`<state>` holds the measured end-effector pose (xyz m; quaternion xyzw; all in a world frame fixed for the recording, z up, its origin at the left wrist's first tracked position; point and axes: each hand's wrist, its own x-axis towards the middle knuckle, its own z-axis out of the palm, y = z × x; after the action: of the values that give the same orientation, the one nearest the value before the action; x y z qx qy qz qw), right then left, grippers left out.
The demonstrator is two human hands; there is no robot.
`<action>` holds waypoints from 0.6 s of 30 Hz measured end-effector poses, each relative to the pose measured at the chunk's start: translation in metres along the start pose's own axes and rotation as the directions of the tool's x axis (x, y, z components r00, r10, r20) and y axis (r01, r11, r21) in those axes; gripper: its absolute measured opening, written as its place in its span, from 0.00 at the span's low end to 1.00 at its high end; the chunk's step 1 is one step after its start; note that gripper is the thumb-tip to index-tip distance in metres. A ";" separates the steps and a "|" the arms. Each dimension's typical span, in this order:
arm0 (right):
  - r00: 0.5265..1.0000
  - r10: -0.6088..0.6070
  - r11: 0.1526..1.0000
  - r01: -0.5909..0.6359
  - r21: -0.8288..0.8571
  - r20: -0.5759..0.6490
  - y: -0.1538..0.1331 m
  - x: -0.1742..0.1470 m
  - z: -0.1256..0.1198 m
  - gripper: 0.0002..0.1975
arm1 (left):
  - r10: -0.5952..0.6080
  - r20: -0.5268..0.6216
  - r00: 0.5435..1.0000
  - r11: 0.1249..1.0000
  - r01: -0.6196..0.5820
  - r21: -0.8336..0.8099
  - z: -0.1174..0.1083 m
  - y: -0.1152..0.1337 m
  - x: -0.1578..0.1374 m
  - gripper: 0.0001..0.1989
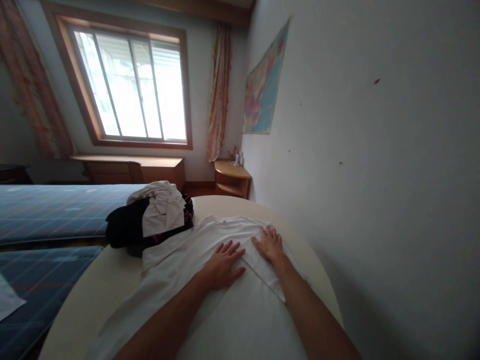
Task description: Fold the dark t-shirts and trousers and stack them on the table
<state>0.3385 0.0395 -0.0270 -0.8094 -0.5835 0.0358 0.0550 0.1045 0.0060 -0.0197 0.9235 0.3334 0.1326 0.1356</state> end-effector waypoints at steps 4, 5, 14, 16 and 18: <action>0.999 -0.017 1.000 0.017 0.013 -0.036 0.001 0.001 0.000 0.38 | 0.005 -0.006 1.000 1.000 -0.005 0.001 -0.001 0.000 0.000 0.29; 0.999 -0.037 0.999 0.038 0.026 -0.037 0.004 0.001 -0.002 0.38 | 0.008 -0.009 1.000 1.000 -0.008 0.001 -0.001 0.000 0.000 0.29; 0.996 0.030 0.998 -0.025 0.056 -0.085 0.069 -0.019 -0.040 0.21 | 0.073 0.010 0.997 0.997 -0.073 -0.007 -0.001 -0.003 0.000 0.30; 0.997 0.070 0.996 -0.068 0.057 -0.038 0.082 -0.026 -0.046 0.20 | 0.075 0.024 0.997 0.997 -0.075 0.006 -0.001 -0.004 0.001 0.30; 0.996 0.086 0.995 -0.087 0.057 0.018 0.091 -0.033 -0.049 0.20 | 0.080 0.040 0.996 0.996 -0.081 0.021 -0.001 -0.006 0.003 0.30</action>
<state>0.4193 -0.0230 0.0095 -0.8317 -0.5470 0.0615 0.0722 0.1033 0.0124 -0.0199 0.9401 0.2946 0.1159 0.1262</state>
